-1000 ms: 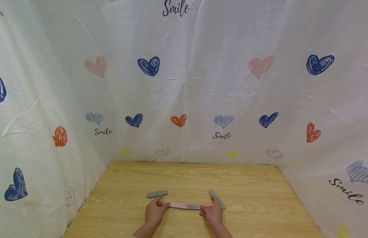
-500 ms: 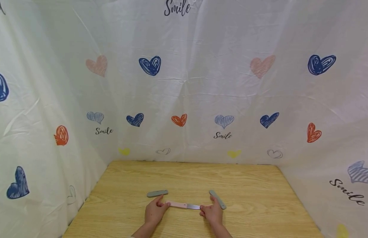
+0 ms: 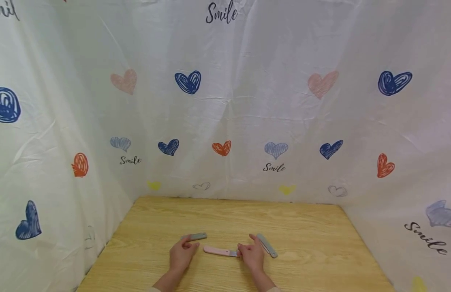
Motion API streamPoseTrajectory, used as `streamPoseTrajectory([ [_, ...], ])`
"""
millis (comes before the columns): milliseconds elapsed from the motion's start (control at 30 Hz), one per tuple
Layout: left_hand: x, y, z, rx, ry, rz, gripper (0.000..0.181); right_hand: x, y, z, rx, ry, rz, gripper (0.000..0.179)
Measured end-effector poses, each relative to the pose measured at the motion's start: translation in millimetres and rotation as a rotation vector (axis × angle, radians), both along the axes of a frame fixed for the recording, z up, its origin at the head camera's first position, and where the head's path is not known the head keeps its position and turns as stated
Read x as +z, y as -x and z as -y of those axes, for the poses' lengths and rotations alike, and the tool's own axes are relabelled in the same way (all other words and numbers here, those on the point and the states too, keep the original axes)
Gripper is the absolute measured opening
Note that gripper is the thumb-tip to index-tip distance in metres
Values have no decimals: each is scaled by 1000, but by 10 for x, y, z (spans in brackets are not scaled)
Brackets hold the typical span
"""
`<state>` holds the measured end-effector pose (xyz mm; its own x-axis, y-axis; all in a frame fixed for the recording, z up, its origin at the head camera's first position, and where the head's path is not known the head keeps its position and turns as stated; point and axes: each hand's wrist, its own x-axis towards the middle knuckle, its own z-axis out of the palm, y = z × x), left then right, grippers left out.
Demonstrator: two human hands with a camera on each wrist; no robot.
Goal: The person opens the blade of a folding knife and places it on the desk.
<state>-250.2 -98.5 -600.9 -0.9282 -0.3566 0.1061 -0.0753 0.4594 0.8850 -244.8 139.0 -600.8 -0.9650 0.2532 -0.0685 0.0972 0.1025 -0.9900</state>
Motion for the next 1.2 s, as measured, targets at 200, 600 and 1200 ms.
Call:
streamPoseTrajectory([
  [200, 35, 33, 122, 49, 28, -18, 50, 132, 134, 240, 114, -105, -24, 58],
  [600, 78, 44, 239, 47, 7, 16, 65, 322, 261, 703, 370, -150, -24, 65],
  [1200, 63, 72, 274, -52, -111, 73, 69, 280, 384, 870, 418, 6, 91, 60],
])
